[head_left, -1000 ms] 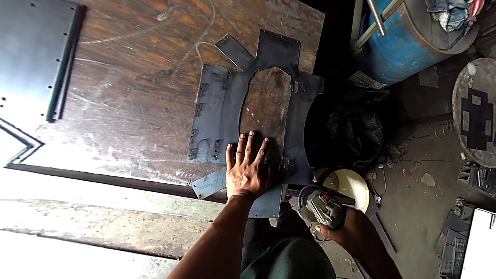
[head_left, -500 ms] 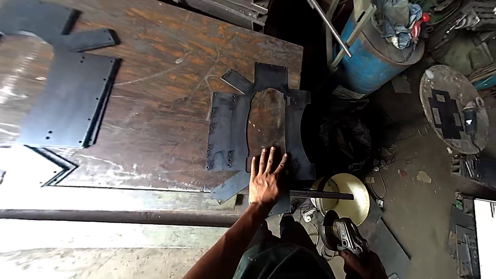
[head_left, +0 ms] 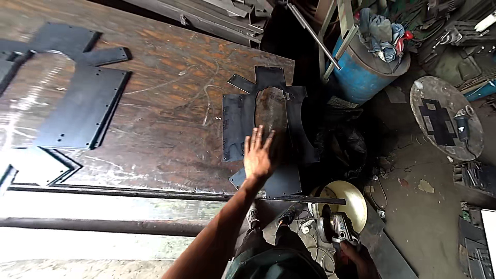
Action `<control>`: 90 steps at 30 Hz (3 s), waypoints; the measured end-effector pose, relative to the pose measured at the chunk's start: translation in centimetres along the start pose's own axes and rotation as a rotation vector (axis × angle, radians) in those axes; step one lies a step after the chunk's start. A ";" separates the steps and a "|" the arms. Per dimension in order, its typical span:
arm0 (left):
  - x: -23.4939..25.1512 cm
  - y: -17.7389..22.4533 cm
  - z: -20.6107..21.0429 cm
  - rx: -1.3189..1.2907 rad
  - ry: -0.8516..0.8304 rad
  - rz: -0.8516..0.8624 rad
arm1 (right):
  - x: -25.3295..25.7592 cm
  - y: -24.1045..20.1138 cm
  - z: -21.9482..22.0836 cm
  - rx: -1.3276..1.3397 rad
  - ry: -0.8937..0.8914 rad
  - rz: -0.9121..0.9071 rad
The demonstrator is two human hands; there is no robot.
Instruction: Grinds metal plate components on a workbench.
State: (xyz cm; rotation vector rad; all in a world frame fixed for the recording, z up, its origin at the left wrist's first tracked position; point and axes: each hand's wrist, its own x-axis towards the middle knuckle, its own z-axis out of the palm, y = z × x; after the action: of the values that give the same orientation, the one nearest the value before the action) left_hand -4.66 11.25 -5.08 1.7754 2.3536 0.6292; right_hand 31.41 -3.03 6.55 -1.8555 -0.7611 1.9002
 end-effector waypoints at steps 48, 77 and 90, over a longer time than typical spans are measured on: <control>-0.7 -5.7 0.8 0.175 0.010 -0.338 | 12.0 -0.6 -4.1 -0.035 -0.487 0.291; -0.7 -5.4 0.3 0.142 0.025 -0.315 | 8.3 -3.5 -3.4 -0.781 -0.060 -0.221; -0.7 -5.7 0.6 0.138 0.028 -0.321 | 12.5 -13.3 -0.1 -1.844 0.400 -0.573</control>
State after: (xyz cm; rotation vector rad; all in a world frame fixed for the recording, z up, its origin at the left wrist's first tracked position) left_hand -9.26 9.50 -8.03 1.3927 2.6772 0.4571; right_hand 29.45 15.03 4.85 -2.0264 -2.9103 0.0168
